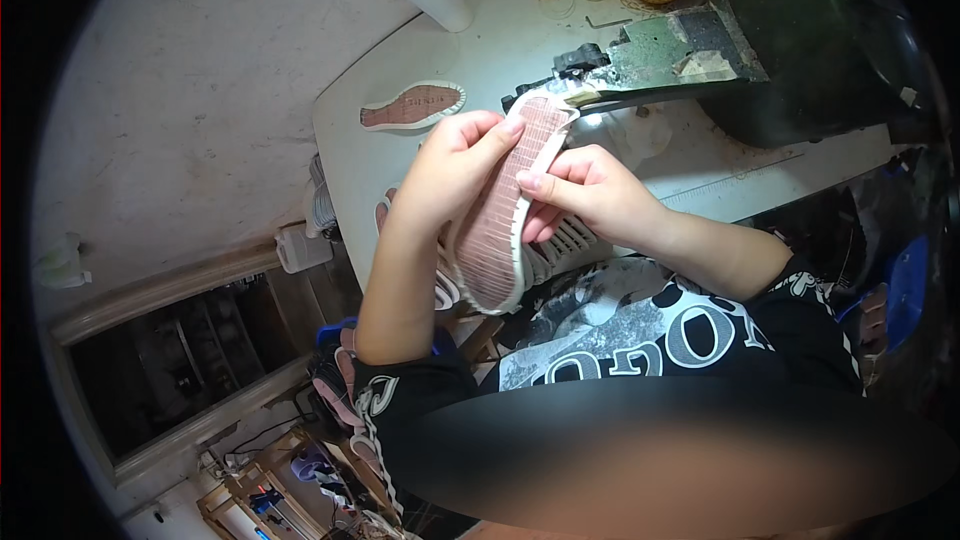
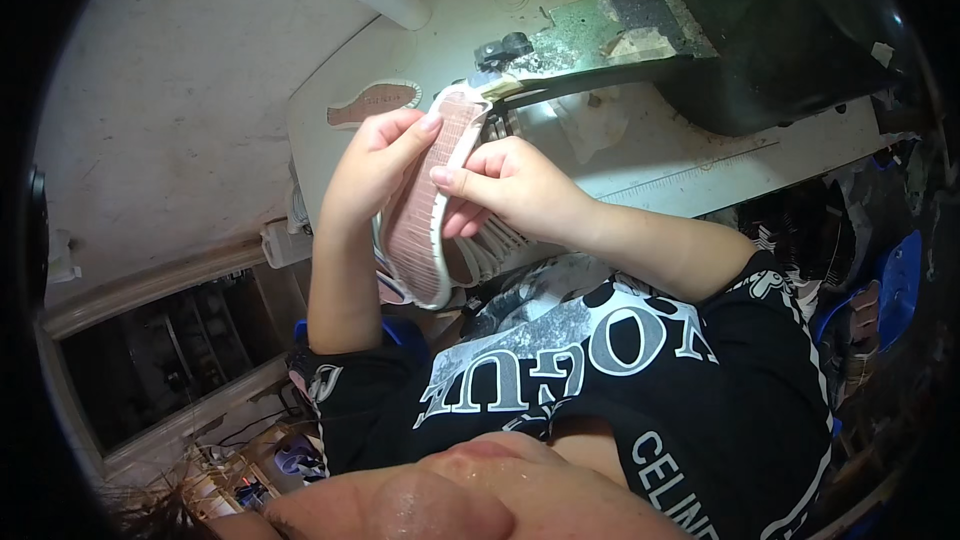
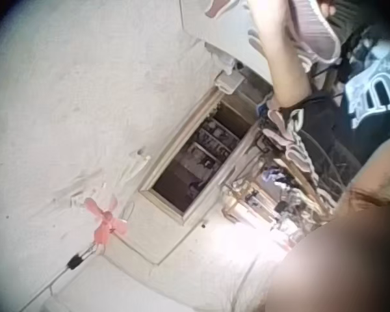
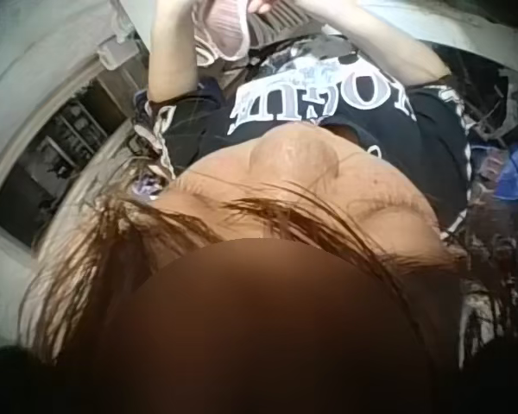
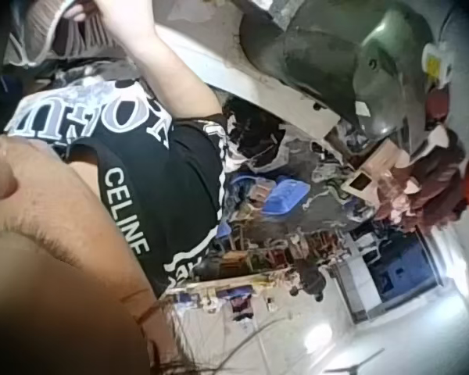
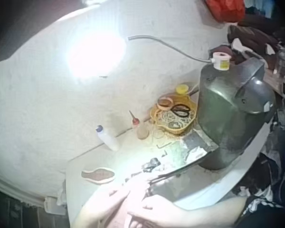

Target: Applying glue and attaching white lining to shoe insoles or uppers.

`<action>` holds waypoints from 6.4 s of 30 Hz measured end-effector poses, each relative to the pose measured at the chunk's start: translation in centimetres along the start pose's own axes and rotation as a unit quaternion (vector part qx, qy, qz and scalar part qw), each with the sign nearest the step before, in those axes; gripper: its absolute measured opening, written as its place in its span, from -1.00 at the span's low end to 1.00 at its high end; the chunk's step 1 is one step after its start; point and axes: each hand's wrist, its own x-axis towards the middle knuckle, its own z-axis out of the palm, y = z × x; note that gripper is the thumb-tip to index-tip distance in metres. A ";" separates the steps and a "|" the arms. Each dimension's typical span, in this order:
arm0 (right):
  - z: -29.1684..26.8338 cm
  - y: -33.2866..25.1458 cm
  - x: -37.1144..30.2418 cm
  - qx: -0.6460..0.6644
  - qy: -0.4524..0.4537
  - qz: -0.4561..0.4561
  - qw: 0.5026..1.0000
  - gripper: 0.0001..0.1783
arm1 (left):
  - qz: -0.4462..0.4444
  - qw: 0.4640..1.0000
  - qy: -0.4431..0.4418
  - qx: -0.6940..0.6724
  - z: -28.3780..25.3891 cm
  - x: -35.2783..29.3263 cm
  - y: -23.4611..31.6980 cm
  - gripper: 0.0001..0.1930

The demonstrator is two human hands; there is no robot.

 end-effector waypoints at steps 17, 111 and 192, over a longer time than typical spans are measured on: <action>-2.8 -3.4 -0.5 -0.019 -0.036 0.107 0.993 -0.61 | -0.082 0.989 -0.055 0.105 0.7 1.2 2.0 -0.61; -1.4 -0.4 -6.7 -0.124 0.133 -0.072 0.981 -0.68 | 0.220 0.892 0.286 0.273 3.5 5.2 -2.6 -0.60; 1.9 -3.2 -6.6 -0.359 0.083 -0.208 0.906 -0.81 | 0.334 0.932 0.133 -0.040 8.3 -6.0 -5.6 -0.66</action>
